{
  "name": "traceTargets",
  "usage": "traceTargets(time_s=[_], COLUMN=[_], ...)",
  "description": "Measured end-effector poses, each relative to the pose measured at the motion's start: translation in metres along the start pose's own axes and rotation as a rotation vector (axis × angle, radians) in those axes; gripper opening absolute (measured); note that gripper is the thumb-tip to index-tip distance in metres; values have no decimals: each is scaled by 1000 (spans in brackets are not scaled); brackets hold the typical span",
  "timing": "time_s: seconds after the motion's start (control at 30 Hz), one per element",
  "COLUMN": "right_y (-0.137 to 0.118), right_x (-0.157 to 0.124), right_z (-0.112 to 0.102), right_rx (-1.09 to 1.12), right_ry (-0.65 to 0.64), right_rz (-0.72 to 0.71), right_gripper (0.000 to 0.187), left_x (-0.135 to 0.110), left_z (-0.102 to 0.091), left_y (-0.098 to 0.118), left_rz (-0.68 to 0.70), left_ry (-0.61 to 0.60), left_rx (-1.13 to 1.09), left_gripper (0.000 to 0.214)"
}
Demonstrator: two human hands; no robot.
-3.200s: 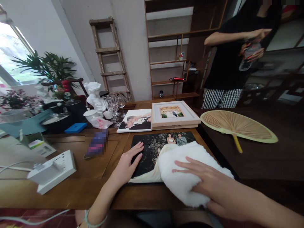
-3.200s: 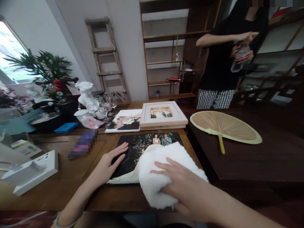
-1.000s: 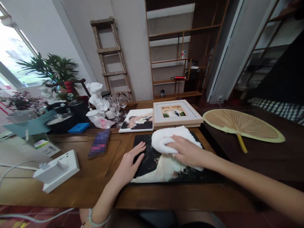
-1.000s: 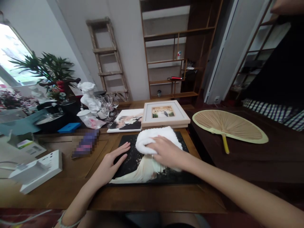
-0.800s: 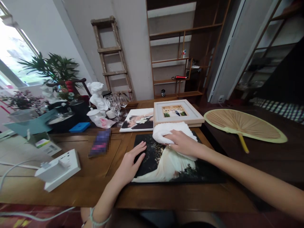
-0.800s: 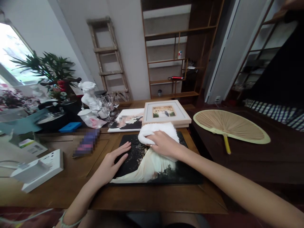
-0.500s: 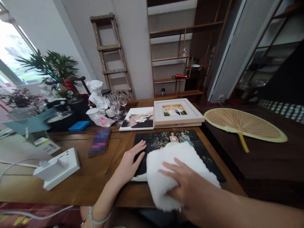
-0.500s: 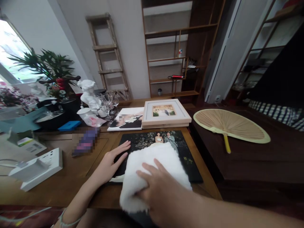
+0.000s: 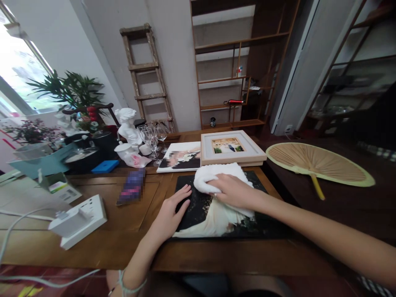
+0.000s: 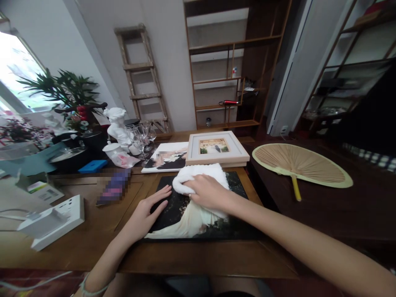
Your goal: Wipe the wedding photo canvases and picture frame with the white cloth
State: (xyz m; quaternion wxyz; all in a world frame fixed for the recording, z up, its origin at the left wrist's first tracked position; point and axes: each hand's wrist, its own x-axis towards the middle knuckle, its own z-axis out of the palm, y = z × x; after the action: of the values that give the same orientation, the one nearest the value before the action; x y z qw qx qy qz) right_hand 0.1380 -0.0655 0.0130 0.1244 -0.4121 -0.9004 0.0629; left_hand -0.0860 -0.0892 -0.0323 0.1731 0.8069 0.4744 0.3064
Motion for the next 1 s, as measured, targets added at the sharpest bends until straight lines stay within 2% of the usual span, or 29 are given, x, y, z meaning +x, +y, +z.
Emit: traceTargets(time_s=[0.1,0.2,0.3,0.4,0.5,0.57,0.63,0.77,1.0], right_y=[9,6,-11,-37,-60,-67,-67,-45,10], right_x=[13,11,-8,-40,-68,-78,-80,-60,7], right_z=[-1,-2,-1,5,10,9,5,-2,4], right_rx=[-13,-15,3,57,86,110,160,177,44], right_ry=[16,17,-6,-72,-181,-244,-217,-90,52], right_rz=[17,3,-36,-97,-163,-183,-169,-105,-44], right_gripper=[35,33,33,40,33,28,34,45,31], left_x=[1,1,1,1,1,1,0,0,-2], left_z=[0,0,0,0,0,0,0,-2,-3], left_y=[1,2,2,1,2,2,3,4,5], left_rz=[-6,-11,-7,3,2,0,-2,-4,-11], left_ry=[2,2,-1,0,2,6,6,7,14], left_rx=[-2,2,7,6,4,3,5,13,4], left_gripper=[32,32,32,31,31,30,31,31,32])
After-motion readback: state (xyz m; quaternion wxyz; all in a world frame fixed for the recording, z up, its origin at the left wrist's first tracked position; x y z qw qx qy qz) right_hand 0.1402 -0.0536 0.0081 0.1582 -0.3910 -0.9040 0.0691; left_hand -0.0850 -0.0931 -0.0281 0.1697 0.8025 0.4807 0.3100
